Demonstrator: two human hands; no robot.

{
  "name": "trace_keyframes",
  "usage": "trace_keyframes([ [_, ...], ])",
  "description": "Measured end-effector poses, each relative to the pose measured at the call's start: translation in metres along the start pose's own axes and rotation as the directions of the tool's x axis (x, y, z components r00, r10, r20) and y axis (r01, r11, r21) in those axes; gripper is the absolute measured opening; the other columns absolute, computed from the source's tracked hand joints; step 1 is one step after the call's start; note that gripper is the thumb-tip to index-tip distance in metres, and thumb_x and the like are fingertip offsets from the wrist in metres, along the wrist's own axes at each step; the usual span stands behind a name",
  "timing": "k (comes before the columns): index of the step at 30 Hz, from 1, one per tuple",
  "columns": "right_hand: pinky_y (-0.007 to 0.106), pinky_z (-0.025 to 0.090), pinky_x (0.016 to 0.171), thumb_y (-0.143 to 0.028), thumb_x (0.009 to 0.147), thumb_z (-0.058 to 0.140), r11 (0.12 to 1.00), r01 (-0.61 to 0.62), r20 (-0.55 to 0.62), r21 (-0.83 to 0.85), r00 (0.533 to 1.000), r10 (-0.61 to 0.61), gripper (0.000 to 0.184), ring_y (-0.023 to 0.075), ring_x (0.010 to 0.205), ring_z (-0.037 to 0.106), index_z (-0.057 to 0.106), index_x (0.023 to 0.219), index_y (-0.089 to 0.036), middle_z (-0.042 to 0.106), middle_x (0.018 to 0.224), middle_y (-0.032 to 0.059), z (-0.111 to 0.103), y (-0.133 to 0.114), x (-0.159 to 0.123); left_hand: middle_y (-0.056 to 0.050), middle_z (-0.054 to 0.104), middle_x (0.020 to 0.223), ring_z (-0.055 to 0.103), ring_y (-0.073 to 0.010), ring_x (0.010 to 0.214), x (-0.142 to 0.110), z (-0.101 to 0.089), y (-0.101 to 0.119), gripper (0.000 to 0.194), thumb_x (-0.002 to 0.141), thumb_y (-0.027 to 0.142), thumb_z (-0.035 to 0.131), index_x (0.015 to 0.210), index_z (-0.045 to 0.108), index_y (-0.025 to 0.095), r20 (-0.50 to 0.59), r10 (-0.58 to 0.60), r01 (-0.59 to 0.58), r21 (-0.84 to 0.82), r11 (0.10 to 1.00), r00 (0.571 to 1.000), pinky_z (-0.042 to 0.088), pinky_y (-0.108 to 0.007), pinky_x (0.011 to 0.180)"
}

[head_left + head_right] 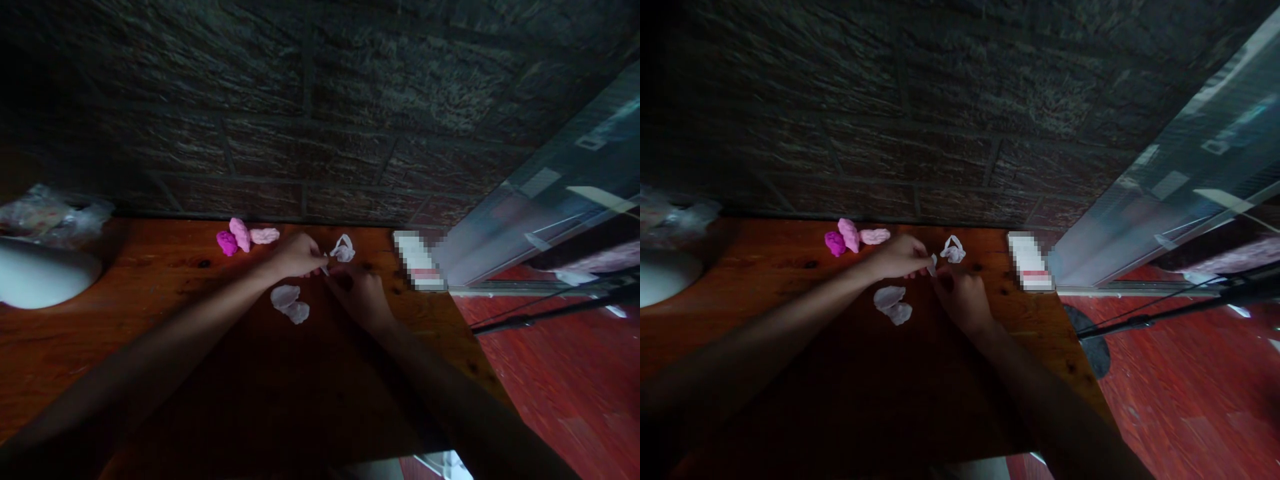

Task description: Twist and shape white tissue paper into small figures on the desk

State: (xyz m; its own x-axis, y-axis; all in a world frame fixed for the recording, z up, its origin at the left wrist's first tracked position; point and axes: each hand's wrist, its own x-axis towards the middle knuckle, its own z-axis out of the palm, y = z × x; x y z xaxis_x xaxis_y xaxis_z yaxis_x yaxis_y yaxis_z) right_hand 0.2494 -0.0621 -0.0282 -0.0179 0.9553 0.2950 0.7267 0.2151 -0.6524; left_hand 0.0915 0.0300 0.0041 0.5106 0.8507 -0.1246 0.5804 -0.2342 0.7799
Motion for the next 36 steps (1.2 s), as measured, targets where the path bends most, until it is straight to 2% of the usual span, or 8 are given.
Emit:
trace_keyframes([
  [5, 0.033, 0.057, 0.076, -0.016, 0.088, 0.066, 0.996, 0.014, -0.002, -0.093, 1.000, -0.014, 0.015, 0.0236, 0.083, 0.077, 0.078, 0.095, -0.022, 0.081, 0.094, 0.0067, -0.002, 0.004, 0.004, -0.003, 0.067, 0.050, 0.061, -0.0139, 0.041, 0.005, 0.004, -0.012, 0.027, 0.084, 0.031, 0.063, 0.063, 0.071, 0.017, 0.027, 0.014, -0.012, -0.077, 0.997, 1.000, 0.040, -0.021, 0.041],
  [10, 0.034, 0.058, 0.074, -0.020, 0.086, 0.070, 0.990, -0.017, -0.042, -0.140, 0.999, 0.011, 0.013, 0.0238, 0.079, 0.076, 0.080, 0.095, -0.021, 0.082, 0.091, 0.0078, -0.006, 0.008, 0.005, -0.006, 0.076, 0.071, 0.064, -0.0116, 0.049, 0.009, 0.003, -0.026, 0.019, 0.088, 0.022, 0.058, 0.078, 0.072, 0.016, 0.051, 0.068, -0.051, -0.278, 0.959, 0.996, 0.047, -0.019, 0.045],
  [14, 0.033, 0.057, 0.072, -0.022, 0.085, 0.070, 0.990, -0.035, -0.048, -0.137, 0.998, 0.029, 0.013, 0.0234, 0.078, 0.077, 0.080, 0.092, -0.022, 0.082, 0.090, 0.0072, -0.009, 0.010, 0.006, -0.007, 0.076, 0.080, 0.064, -0.0100, 0.051, 0.011, 0.003, -0.031, 0.015, 0.088, 0.018, 0.058, 0.085, 0.072, 0.015, 0.005, 0.102, -0.095, -0.344, 0.934, 0.995, 0.049, -0.019, 0.047],
  [20, 0.034, 0.056, 0.069, -0.027, 0.087, 0.069, 0.984, -0.105, -0.060, -0.144, 0.993, 0.097, 0.014, 0.0258, 0.079, 0.078, 0.081, 0.094, -0.023, 0.082, 0.090, 0.0083, -0.009, 0.011, 0.007, -0.006, 0.076, 0.081, 0.066, -0.0115, 0.056, 0.010, 0.013, -0.030, 0.018, 0.088, 0.014, 0.058, 0.100, 0.072, 0.013, -0.109, 0.119, -0.147, -0.308, 0.940, 0.987, 0.052, -0.021, 0.050],
  [24, 0.034, 0.056, 0.068, -0.030, 0.087, 0.070, 0.983, -0.111, -0.068, -0.149, 0.992, 0.102, 0.014, 0.0259, 0.079, 0.078, 0.081, 0.094, -0.025, 0.082, 0.091, 0.0075, -0.008, 0.012, 0.006, -0.007, 0.078, 0.087, 0.068, -0.0126, 0.061, 0.008, 0.020, -0.031, 0.016, 0.087, 0.018, 0.063, 0.098, 0.073, 0.014, -0.186, 0.173, -0.219, -0.265, 0.939, 0.967, 0.053, -0.023, 0.055],
  [36, 0.030, 0.052, 0.064, -0.028, 0.087, 0.070, 0.974, -0.097, -0.018, -0.207, 0.995, 0.096, 0.015, 0.0244, 0.076, 0.077, 0.080, 0.097, -0.024, 0.082, 0.089, 0.0071, -0.012, 0.011, 0.007, -0.006, 0.078, 0.088, 0.069, -0.0145, 0.067, 0.009, 0.025, -0.035, 0.014, 0.084, 0.017, 0.065, 0.095, 0.074, 0.016, -0.185, 0.230, -0.275, -0.272, 0.922, 0.956, 0.054, -0.026, 0.063],
])
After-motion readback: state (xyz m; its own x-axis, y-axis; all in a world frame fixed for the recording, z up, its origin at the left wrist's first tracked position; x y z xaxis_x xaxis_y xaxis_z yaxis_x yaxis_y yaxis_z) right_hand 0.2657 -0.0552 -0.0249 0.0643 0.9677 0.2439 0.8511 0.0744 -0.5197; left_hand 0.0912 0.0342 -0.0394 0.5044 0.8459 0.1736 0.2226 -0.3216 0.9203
